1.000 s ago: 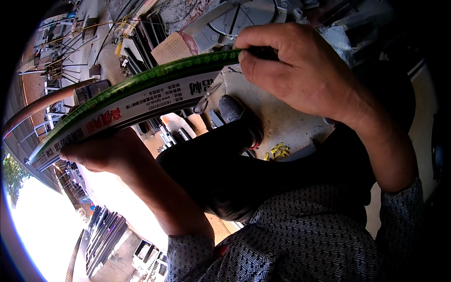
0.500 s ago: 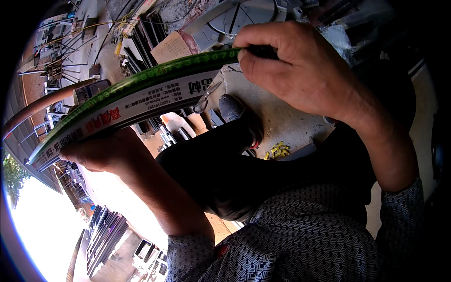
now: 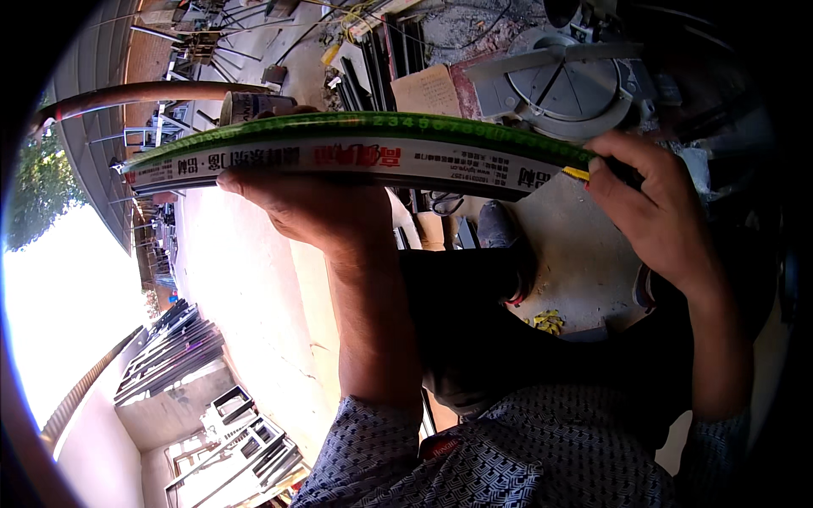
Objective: The person measures and cuts metal profiles using a miter saw. They use a tape measure to mark lengths on the profiles, place them on the saw, and cut them. The person also removes protective film from the profiles after cutting.
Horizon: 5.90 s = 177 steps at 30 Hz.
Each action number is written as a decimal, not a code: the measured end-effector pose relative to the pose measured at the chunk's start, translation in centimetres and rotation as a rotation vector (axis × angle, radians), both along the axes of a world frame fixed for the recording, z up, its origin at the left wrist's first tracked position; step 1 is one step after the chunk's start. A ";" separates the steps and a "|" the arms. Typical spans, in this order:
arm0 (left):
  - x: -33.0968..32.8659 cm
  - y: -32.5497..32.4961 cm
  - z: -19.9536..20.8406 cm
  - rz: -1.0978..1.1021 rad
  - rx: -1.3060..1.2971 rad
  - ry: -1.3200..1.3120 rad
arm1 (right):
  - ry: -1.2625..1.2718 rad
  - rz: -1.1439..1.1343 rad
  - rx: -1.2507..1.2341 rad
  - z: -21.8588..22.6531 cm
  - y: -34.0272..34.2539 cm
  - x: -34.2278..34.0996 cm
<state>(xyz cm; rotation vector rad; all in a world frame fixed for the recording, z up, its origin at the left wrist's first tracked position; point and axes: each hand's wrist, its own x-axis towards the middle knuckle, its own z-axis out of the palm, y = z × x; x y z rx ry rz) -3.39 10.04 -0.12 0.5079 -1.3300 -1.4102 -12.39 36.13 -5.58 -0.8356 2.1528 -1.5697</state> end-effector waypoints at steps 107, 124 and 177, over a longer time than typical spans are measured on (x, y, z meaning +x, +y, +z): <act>1.9 -2.7 -0.8 -0.105 -0.385 -0.197 | 0.208 0.123 0.053 1.3 2.1 -1.0; 0.7 -2.8 -0.7 -0.074 0.218 -0.050 | -0.570 0.147 -0.508 -0.4 0.2 -0.9; 0.7 -3.7 -1.6 -0.026 0.235 -0.161 | -0.462 0.291 -0.601 -0.6 0.1 -1.0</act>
